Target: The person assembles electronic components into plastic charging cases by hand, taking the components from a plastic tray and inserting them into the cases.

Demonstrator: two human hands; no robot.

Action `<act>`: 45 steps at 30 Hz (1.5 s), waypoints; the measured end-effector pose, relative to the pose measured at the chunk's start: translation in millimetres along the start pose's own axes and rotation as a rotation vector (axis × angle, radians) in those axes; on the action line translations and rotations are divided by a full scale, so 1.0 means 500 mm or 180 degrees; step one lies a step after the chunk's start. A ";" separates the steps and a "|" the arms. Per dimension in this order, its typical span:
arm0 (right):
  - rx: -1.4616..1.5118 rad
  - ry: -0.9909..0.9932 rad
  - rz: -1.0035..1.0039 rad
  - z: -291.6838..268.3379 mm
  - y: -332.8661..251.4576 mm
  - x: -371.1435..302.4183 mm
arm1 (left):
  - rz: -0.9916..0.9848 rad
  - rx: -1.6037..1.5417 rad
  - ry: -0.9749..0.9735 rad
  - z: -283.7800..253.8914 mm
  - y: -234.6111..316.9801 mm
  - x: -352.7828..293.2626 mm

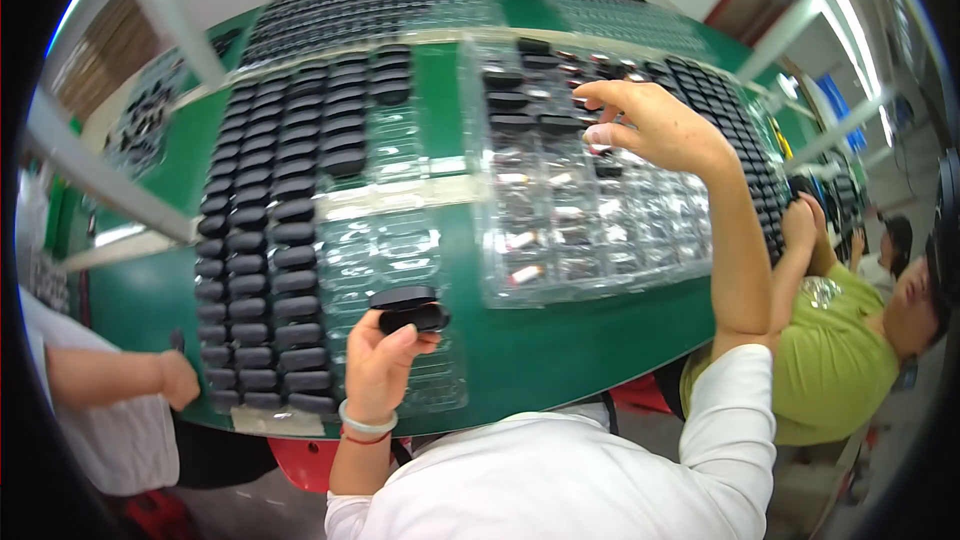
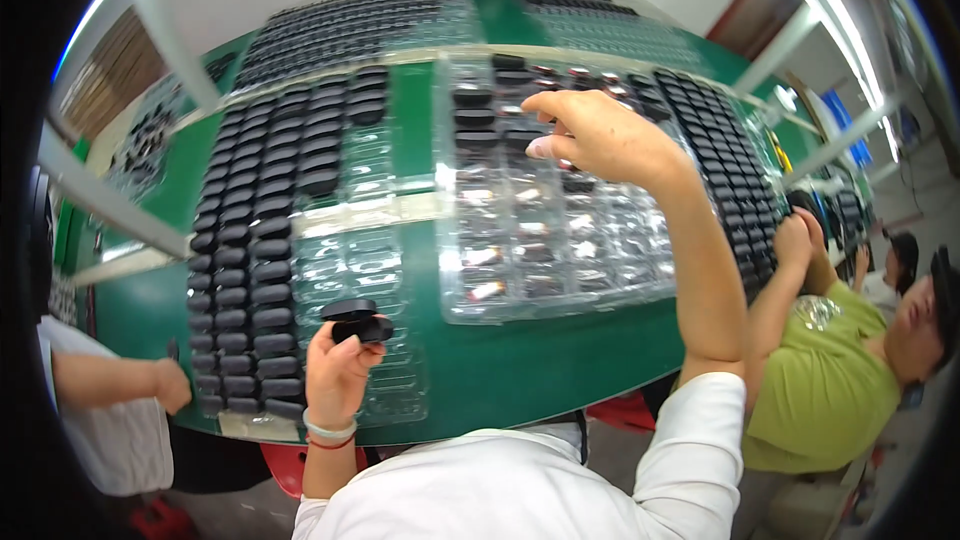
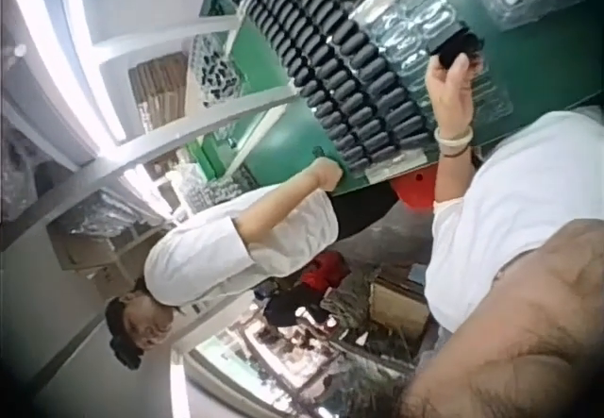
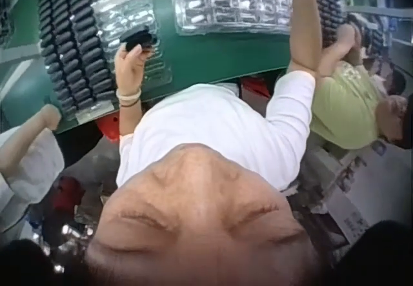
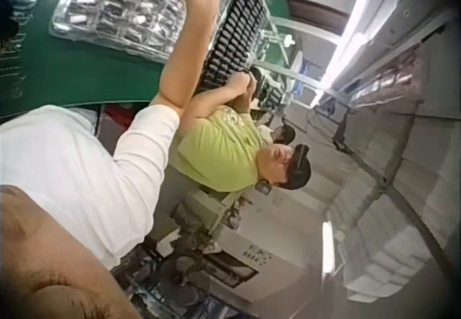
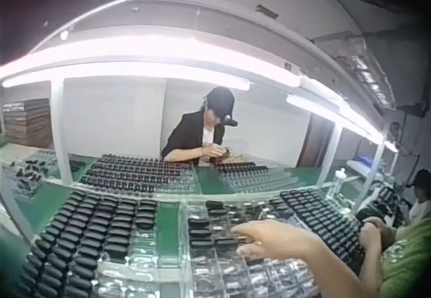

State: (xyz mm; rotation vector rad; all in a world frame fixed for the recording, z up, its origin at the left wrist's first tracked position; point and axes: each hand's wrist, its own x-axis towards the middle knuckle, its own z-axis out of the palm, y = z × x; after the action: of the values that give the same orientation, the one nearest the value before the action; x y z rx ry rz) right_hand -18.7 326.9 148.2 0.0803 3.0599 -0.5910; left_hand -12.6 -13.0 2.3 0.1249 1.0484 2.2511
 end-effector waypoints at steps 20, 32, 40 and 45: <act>-0.0281 0.0673 0.0225 0.197 0.256 -0.088 | -0.1129 0.0507 -0.0614 0.187 -0.084 0.061; 0.3043 0.1511 0.0887 0.183 0.150 -0.187 | -0.1366 0.0900 -0.0948 0.156 -0.080 0.051; 0.5706 0.0717 0.1184 0.272 0.017 -0.261 | -0.1156 0.0444 -0.1426 0.156 -0.087 0.055; 0.5836 0.0587 0.1397 0.292 0.005 -0.275 | -0.0524 0.0561 -0.1740 0.149 -0.090 0.060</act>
State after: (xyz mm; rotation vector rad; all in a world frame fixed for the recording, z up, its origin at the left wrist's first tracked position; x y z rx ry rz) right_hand 120.5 268.3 16.6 0.7298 1.3692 -2.8579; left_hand 12.0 75.0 15.3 0.6632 0.9103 1.8189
